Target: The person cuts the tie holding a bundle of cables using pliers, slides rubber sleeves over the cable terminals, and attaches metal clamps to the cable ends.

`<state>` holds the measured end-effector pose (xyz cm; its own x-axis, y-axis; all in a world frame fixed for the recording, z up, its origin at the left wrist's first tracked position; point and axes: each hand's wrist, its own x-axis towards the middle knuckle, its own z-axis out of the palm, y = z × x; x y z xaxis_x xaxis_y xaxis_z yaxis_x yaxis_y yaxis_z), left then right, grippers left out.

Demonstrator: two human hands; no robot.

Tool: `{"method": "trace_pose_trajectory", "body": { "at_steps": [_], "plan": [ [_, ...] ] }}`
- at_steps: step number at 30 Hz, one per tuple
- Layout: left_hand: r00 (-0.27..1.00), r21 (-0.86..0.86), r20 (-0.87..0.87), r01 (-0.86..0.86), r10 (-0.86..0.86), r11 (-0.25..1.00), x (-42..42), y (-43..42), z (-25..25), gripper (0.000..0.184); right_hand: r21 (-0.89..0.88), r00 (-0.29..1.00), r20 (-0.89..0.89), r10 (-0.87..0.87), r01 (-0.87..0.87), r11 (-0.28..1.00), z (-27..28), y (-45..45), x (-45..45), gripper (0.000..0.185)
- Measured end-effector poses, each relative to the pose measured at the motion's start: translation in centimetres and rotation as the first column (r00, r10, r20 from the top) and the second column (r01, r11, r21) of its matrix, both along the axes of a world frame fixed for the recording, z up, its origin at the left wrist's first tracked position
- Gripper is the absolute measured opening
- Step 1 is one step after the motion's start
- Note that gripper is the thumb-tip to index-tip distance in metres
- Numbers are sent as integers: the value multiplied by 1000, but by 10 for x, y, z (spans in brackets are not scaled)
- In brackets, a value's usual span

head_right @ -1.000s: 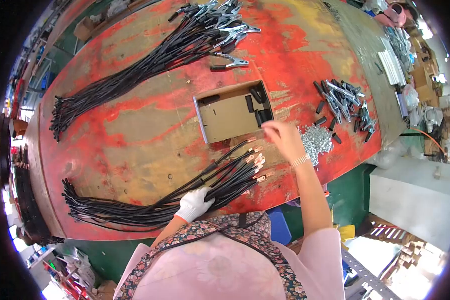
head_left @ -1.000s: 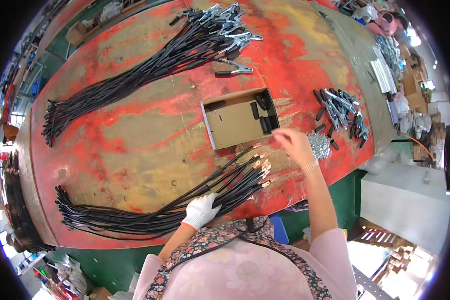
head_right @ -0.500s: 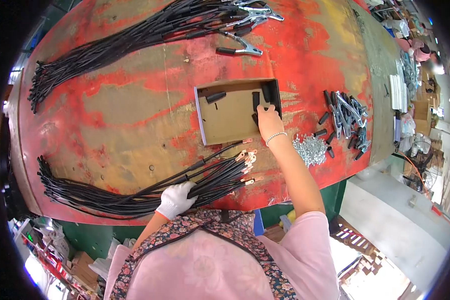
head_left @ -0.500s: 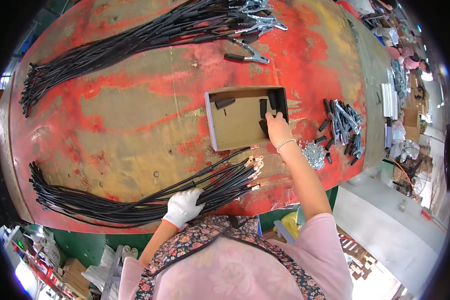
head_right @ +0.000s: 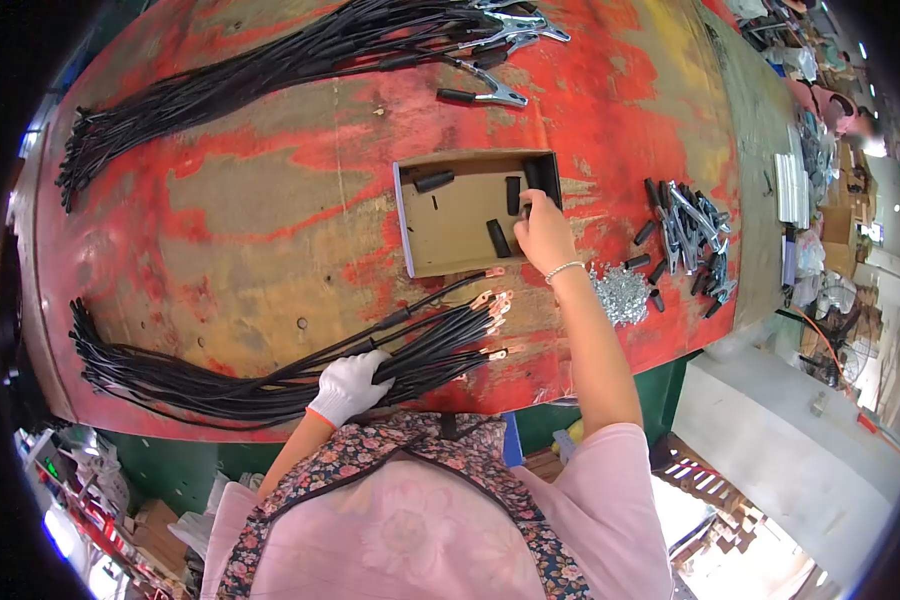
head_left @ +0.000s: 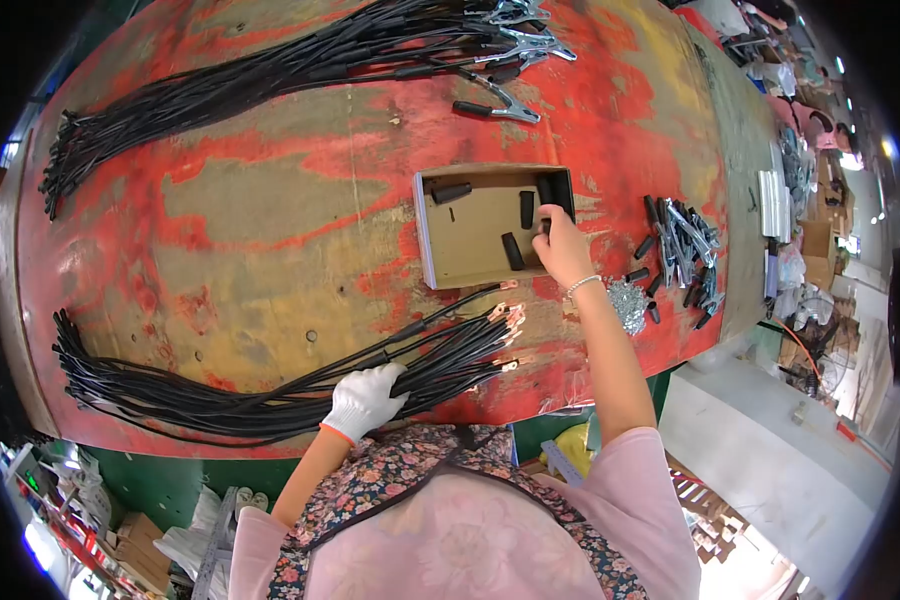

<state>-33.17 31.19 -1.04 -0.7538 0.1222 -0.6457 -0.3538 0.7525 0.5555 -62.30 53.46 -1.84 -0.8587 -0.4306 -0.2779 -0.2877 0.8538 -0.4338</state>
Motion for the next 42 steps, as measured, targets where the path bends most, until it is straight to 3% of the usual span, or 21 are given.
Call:
{"method": "trace_pose_trajectory", "body": {
  "at_steps": [1, 4, 5, 8, 12, 14, 15, 17, 18, 21, 22, 25, 26, 29, 31, 33, 35, 37, 39, 41, 42],
  "plan": [
    [1000, 0, 9, 2, -2, 1000, 0, 0, -1, 38, 4, 1000, 2, 4, -4, 1000, 5, 3, -4, 31],
    [1000, -9, 16, 9, -9, 1000, 1, -1, 0, 39, 53, 805, -9, 593, -592, 804, 20, 3, -7, 26],
    [1000, -14, 14, 12, -11, 1000, 1, -1, 0, 39, 51, 804, -11, 594, -593, 804, 16, 4, -7, 26],
    [999, -22, 35, 12, -11, 1000, -1, 0, 1, 40, 202, 535, -32, 844, -824, 530, -4, 4, -14, 15],
    [997, -29, 70, 13, -11, 1000, -4, -1, 4, 42, 242, 442, -28, 897, -867, 435, -7, -10, -24, 17],
    [999, -32, 35, 18, -17, 999, -3, -2, 4, 41, 8, 724, -76, 686, -687, 726, 16, -24, -12, 19],
    [1000, -32, 6, 23, -22, 999, -3, -2, 3, 40, 15, 722, -77, 688, -689, 725, 18, -28, -4, 19],
    [1000, -20, 10, 18, -18, 1000, -3, -2, 1, 40, -77, 996, 51, 80, -76, 994, 22, -32, 11, 21],
    [999, -15, 43, 10, -10, 1000, -4, -2, 3, 40, -222, 1000, -7, 11, -12, 975, 22, -30, 12, 23],
    [998, -13, 69, 8, -7, 1000, -3, -3, 2, 41, -261, 990, 2, -140, 135, 956, -8, -6, -4, 30],
    [998, -7, 69, 12, -11, 1000, -4, -4, 3, 41, -155, 984, -158, -87, 62, 986, -9, -3, -10, 31],
    [995, 0, 92, 25, -25, 1000, -3, -7, 7, 41, 27, 955, -296, 2, 6, 1000, -20, -15, -13, 27],
    [995, -2, 93, 28, -28, 1000, -4, -8, 9, 41, 144, 955, -290, 68, -27, 989, -16, -22, -12, 28],
    [996, -11, 84, 23, -22, 1000, -7, -7, 10, 41, 197, 986, -169, -10, 44, 979, -25, -34, -15, 29],
    [997, -11, 77, 19, -18, 1000, -5, -7, 8, 42, 108, 986, -160, -53, 71, 992, -35, -32, -15, 33],
    [1000, 12, 7, 14, -14, 1000, -2, -6, 2, 40, -208, 964, -239, -114, 64, 976, -51, -24, -13, 37],
    [1000, 24, 30, 10, -10, 1000, -5, -8, 6, 40, -177, 974, -206, -94, 58, 982, -49, -28, -8, 40],
    [999, 23, 41, 16, -17, 1000, -4, -9, 6, 41, 16, 940, -342, 14, -10, 1000, -46, -31, 0, 37],
    [999, 31, 47, 20, -21, 999, -4, -11, 8, 41, -27, 934, -356, -2, -8, 1000, -49, -31, -1, 35],
    [999, 30, 43, 18, -19, 999, -5, -11, 9, 41, -171, 979, -133, -156, 133, 976, -39, -33, -3, 31],
    [999, 32, 45, 18, -20, 999, -5, -11, 8, 41, -242, 946, -307, -99, 23, 970, -35, -34, -6, 29]
  ]
}}
